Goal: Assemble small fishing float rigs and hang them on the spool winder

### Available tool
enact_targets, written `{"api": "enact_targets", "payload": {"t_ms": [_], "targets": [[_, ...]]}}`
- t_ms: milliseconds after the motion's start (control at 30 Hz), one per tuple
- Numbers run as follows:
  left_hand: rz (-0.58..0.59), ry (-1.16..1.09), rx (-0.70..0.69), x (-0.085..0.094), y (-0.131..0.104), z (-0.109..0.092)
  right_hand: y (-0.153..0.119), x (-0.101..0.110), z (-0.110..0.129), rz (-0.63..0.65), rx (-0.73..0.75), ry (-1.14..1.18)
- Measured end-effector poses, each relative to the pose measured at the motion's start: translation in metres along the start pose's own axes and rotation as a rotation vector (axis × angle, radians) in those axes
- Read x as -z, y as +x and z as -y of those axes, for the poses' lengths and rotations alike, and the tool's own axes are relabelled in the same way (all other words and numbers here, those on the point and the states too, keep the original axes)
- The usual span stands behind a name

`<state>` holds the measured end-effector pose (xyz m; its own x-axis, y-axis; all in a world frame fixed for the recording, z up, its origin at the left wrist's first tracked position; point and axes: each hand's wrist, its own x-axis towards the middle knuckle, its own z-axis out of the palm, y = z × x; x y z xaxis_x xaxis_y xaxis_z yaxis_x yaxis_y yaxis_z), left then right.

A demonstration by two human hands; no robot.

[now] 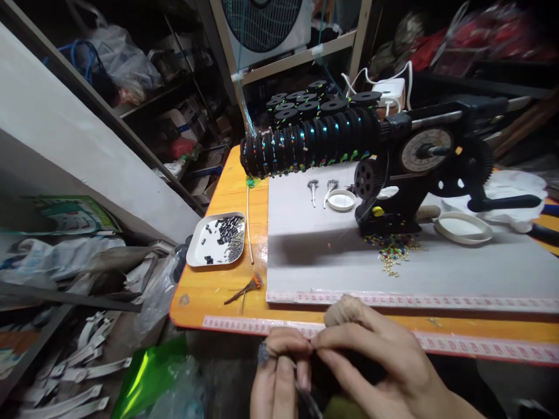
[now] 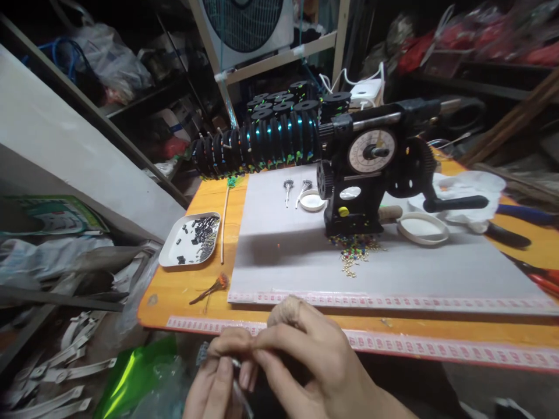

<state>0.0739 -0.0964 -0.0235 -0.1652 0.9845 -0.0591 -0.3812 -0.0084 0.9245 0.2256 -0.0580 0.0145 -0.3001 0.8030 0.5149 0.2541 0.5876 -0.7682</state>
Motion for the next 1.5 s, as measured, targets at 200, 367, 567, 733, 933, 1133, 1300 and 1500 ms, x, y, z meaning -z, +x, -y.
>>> {"api": "enact_targets", "payload": {"t_ms": [200, 367, 567, 733, 933, 1133, 1300, 1500], "targets": [[-0.028, 0.185, 0.197, -0.011, 0.005, -0.006, 0.004, -0.002, -0.008, 0.025, -0.176, 0.100], [0.019, 0.255, 0.222, -0.016, 0.007, -0.014, 0.004, -0.005, -0.009, 0.128, -0.306, 0.358], [-0.031, 0.205, 0.253, -0.012, -0.003, -0.002, 0.005, -0.010, -0.004, 0.079, -0.271, 0.304], [-0.177, -0.061, 0.192, -0.021, -0.009, 0.007, 0.006, -0.010, -0.003, -0.044, -0.139, 0.067], [-0.167, -0.213, -0.038, -0.027, -0.008, 0.006, -0.005, -0.002, -0.014, -0.003, -0.036, -0.043], [-0.111, -0.158, -0.169, -0.021, -0.007, 0.007, -0.011, 0.003, -0.018, 0.007, 0.040, -0.181], [-0.118, -0.173, -0.167, -0.020, -0.008, 0.009, -0.008, 0.003, -0.012, 0.040, 0.006, -0.113], [-0.101, -0.214, -0.114, -0.022, -0.007, 0.005, -0.008, 0.005, -0.013, 0.042, -0.018, -0.089]]}}
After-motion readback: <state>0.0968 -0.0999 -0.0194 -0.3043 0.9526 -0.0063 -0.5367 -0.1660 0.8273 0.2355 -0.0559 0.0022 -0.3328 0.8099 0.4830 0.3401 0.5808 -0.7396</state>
